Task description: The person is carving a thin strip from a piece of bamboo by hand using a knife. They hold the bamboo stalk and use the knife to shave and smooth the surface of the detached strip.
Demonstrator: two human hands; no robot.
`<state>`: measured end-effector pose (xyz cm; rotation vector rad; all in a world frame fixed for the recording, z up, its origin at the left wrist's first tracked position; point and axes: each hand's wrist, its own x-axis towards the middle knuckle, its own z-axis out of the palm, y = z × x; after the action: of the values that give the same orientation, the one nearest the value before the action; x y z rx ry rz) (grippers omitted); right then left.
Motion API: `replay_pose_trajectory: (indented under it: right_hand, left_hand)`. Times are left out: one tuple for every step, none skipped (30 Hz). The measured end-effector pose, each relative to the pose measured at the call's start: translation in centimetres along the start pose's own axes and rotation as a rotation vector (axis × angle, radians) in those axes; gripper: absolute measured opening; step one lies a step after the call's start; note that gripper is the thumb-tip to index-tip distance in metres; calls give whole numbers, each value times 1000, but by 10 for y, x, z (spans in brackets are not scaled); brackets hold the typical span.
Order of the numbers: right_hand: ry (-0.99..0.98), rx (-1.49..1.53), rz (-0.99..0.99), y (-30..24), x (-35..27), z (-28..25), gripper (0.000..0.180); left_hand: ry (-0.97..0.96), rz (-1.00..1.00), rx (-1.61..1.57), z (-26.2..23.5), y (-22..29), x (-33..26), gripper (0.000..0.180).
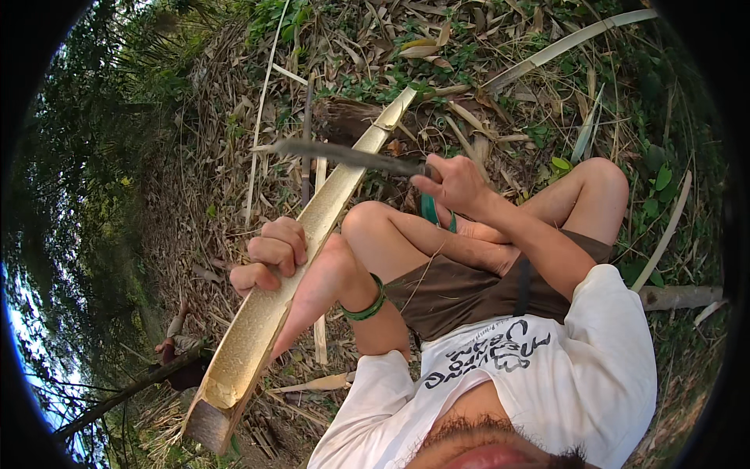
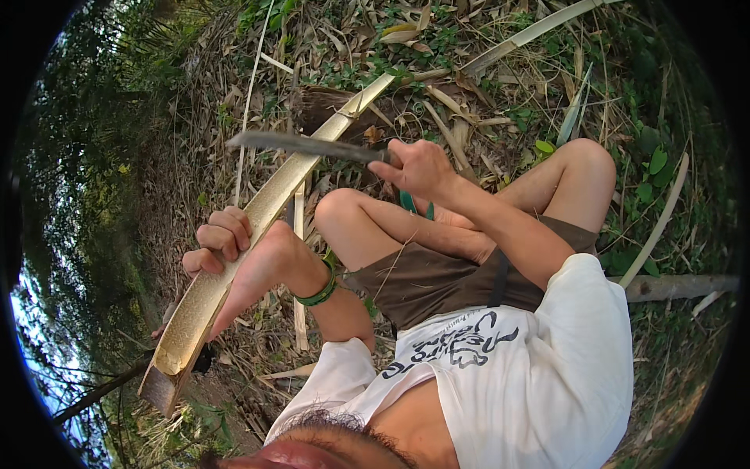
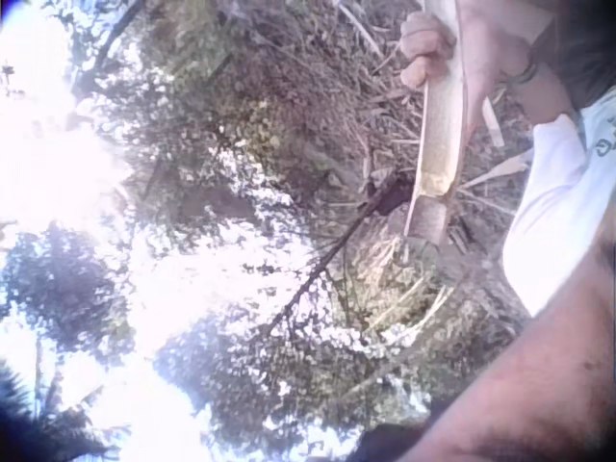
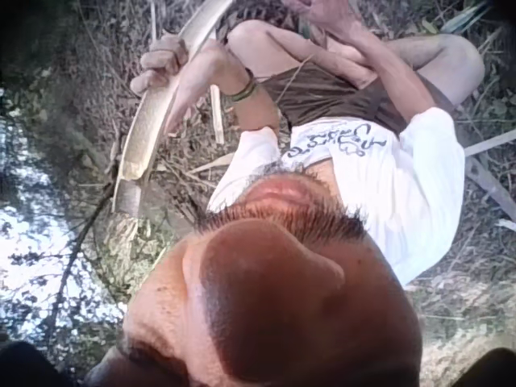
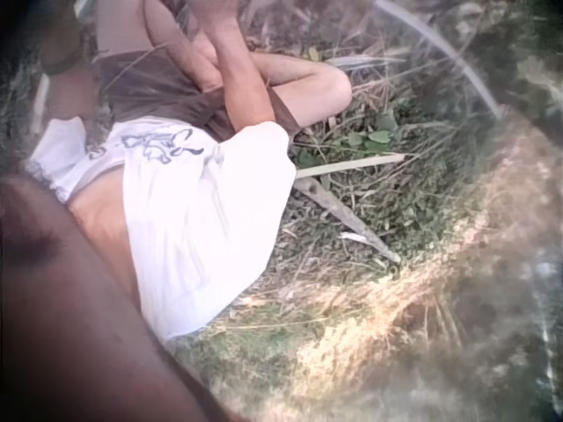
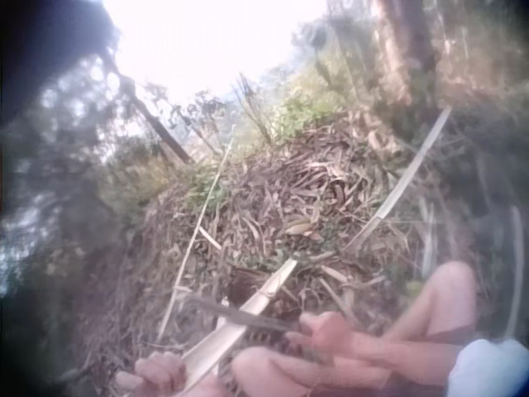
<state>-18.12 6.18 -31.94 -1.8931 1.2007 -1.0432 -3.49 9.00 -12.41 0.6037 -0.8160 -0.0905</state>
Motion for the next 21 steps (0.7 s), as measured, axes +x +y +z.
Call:
replay_pose_trajectory:
  right_hand:
    - [-59,-13,214,48,9,-2,61]
    - [-72,-53,227,49,13,-5,61]
    - [-80,-65,239,35,18,1,61]
    - [-96,-7,263,9,22,4,61]
    - [-107,48,307,-23,19,4,61]
    - [-196,170,352,-61,17,-8,60]
    - [-127,115,183,-57,13,-8,60]
    - [-59,59,12,-50,8,-5,59]
    - [18,8,-157,-41,4,1,58]
    - [-12,-23,104,12,5,9,61]
    - [43,-183,137,59,11,9,60]
    - [-16,-152,178,50,17,10,60]
    - [-57,-115,237,33,19,11,59]
    - [-112,-26,310,1,21,10,59]
    - [-155,68,393,-36,17,7,58]
    - [-193,167,374,-65,9,-6,57]
    - [-147,102,214,-58,7,-11,57]
    - [-107,40,55,-43,2,-11,57]
    - [-62,-15,-95,-28,-5,-5,57]
    - [-62,-51,240,19,2,0,58]
    - [-49,-187,365,66,12,2,61]
  left_hand:
    - [-43,-10,17,-2,-3,-2,85]
    - [0,-29,21,2,-4,-4,85]
    - [27,-26,60,-3,-5,11,85]
    - [83,-26,101,-12,-9,26,85]
    - [132,-44,142,-21,-13,31,84]
    - [78,-37,66,-19,-7,25,84]
    - [29,-26,-31,-14,-4,13,84]
    - [8,-23,-54,-13,-2,9,84]
    - [-23,-19,-80,-11,-1,8,85]
    - [-12,-43,-66,-7,1,5,84]
    - [6,-55,-58,-2,-2,1,84]
    - [42,-45,-24,-4,-3,1,84]
    - [108,-55,57,-17,-12,16,84]
    - [124,-44,99,-26,-11,25,85]
    - [128,-40,138,-31,-12,28,85]
    - [61,-16,-6,-26,-8,19,85]
    - [-2,-11,-98,-23,-7,9,85]
    - [21,-18,-92,-17,-5,4,85]
    - [34,-32,-80,-12,-1,3,85]
    - [32,-53,-46,-9,1,-3,86]
    - [41,-48,-27,-1,-1,-6,86]
